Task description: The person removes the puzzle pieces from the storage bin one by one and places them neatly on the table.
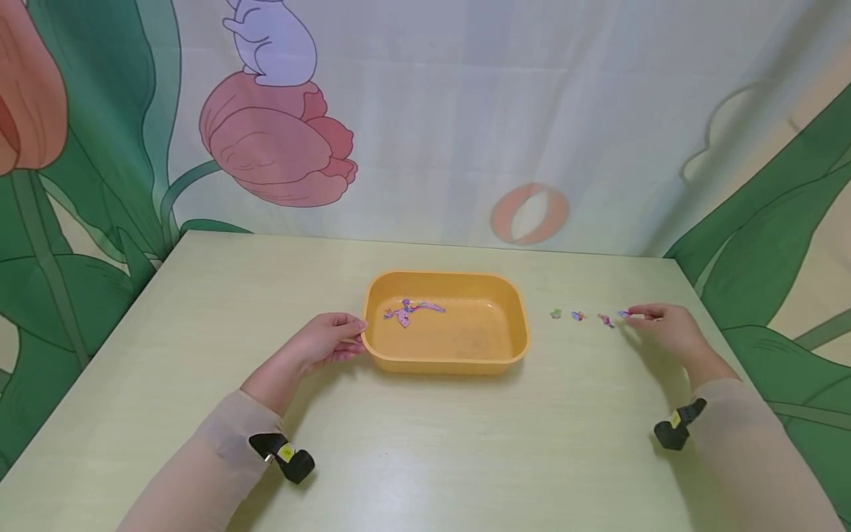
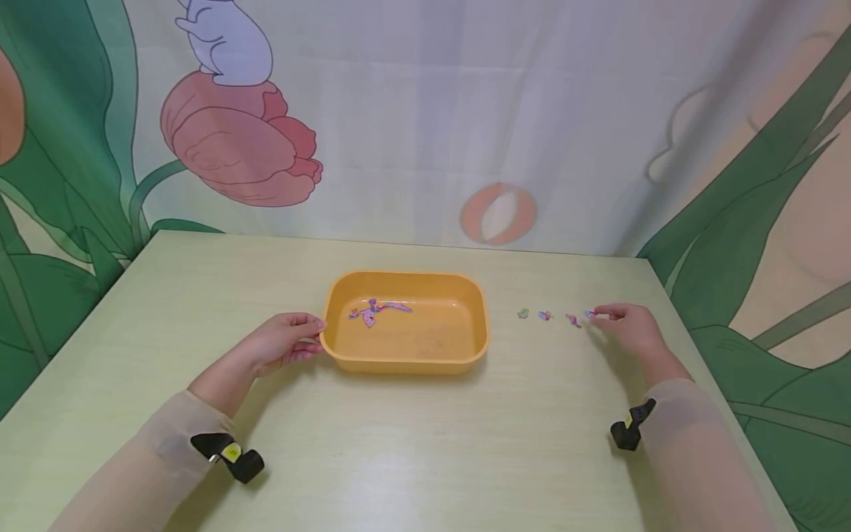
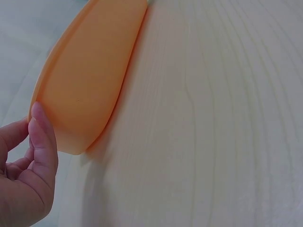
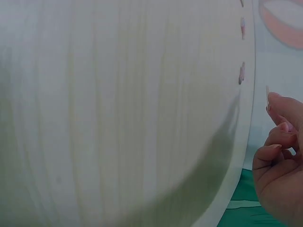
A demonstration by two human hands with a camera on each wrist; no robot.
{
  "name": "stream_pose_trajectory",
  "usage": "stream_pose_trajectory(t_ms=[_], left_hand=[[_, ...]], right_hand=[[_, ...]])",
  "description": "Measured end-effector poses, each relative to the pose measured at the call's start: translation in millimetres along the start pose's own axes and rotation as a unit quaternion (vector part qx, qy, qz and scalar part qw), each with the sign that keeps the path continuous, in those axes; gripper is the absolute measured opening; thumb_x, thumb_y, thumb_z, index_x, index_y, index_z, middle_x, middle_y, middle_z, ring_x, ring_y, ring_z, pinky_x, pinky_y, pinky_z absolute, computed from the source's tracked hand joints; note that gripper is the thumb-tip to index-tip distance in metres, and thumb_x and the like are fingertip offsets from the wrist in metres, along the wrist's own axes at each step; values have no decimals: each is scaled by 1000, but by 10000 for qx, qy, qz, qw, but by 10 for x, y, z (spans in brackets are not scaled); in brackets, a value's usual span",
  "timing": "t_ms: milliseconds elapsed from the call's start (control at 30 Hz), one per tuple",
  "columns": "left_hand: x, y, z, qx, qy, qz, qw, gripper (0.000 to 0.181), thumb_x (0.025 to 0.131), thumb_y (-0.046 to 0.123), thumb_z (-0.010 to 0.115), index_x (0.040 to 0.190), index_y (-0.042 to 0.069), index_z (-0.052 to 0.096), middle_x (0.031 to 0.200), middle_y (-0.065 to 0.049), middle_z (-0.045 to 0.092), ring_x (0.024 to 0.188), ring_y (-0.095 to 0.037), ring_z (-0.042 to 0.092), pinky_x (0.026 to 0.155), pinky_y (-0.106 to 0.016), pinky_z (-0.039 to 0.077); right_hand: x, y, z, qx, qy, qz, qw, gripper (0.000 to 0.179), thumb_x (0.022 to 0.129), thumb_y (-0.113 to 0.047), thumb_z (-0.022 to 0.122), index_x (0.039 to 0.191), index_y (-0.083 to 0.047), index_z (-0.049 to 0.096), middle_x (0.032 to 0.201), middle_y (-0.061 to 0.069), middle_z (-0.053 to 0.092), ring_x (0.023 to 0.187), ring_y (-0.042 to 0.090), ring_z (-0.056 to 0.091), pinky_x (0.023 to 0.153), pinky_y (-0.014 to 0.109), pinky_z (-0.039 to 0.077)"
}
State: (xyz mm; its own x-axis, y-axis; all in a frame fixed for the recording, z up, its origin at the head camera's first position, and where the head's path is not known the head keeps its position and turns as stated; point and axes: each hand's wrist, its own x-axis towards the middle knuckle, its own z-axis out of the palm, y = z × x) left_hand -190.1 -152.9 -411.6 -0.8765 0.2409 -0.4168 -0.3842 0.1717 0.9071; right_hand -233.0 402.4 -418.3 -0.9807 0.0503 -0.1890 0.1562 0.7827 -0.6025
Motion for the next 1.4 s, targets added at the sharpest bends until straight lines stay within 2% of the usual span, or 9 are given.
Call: stream_pose_trajectory(t_ms=[233, 500, 700, 1033, 1200, 1300, 1400], left_hand=[[-10, -1, 4, -79, -51, 23, 10000, 35, 97, 19, 52, 116, -10, 48, 80, -5, 63, 72, -14, 64, 61, -21, 52], [-9, -2, 13, -69, 40, -2, 10000, 36, 97, 20, 53, 116, -9, 49, 83, -6, 63, 74, -15, 64, 62, -20, 51], [1, -3, 15, -2, 119, -51, 9999, 36, 96, 22, 53, 117, -7, 51, 85, -7, 65, 77, -18, 64, 63, -21, 51], [-8, -3, 15, -12, 134, -108, 9999, 35, 96, 22, 53, 117, -6, 51, 83, -6, 65, 75, -17, 64, 61, -20, 51], [-12, 5, 18, -7, 147, -129, 9998, 35, 96, 22, 54, 117, -6, 51, 83, -7, 65, 75, -17, 64, 61, -20, 51], [-9, 1, 15, 6, 143, -130, 9998, 36, 96, 22, 54, 117, -6, 51, 83, -7, 65, 75, -17, 64, 60, -20, 51], [-8, -3, 15, 23, 140, -116, 9998, 36, 96, 23, 53, 117, -6, 51, 83, -7, 65, 75, -17, 64, 61, -20, 51]], right_hand=[[51, 134, 15, -165, 137, 81, 9997, 52, 93, -36, 57, 125, 5, 53, 115, 24, 50, 94, 32, 41, 71, 35, 36], [77, 208, 28, -153, 90, 297, 9994, 58, 93, -41, 54, 127, 5, 50, 128, 29, 43, 111, 41, 40, 85, 48, 38], [79, 231, 38, -101, 88, 441, 9989, 57, 93, -38, 55, 128, 6, 49, 130, 31, 41, 116, 45, 37, 92, 55, 35], [99, 261, 56, 159, 218, 773, 9966, 59, 93, -39, 54, 132, 4, 45, 132, 30, 40, 118, 44, 37, 96, 55, 34], [72, 186, 14, 325, 301, 545, 9975, 59, 95, -41, 49, 136, 1, 43, 136, 30, 37, 124, 46, 32, 99, 58, 29], [44, 48, 1, 498, 320, 347, 9976, 62, 94, -46, 49, 137, -1, 44, 136, 29, 38, 125, 44, 31, 99, 57, 27], [13, -138, 13, 640, 300, 231, 9972, 67, 91, -51, 50, 137, -3, 44, 135, 26, 40, 117, 37, 36, 91, 49, 35]])
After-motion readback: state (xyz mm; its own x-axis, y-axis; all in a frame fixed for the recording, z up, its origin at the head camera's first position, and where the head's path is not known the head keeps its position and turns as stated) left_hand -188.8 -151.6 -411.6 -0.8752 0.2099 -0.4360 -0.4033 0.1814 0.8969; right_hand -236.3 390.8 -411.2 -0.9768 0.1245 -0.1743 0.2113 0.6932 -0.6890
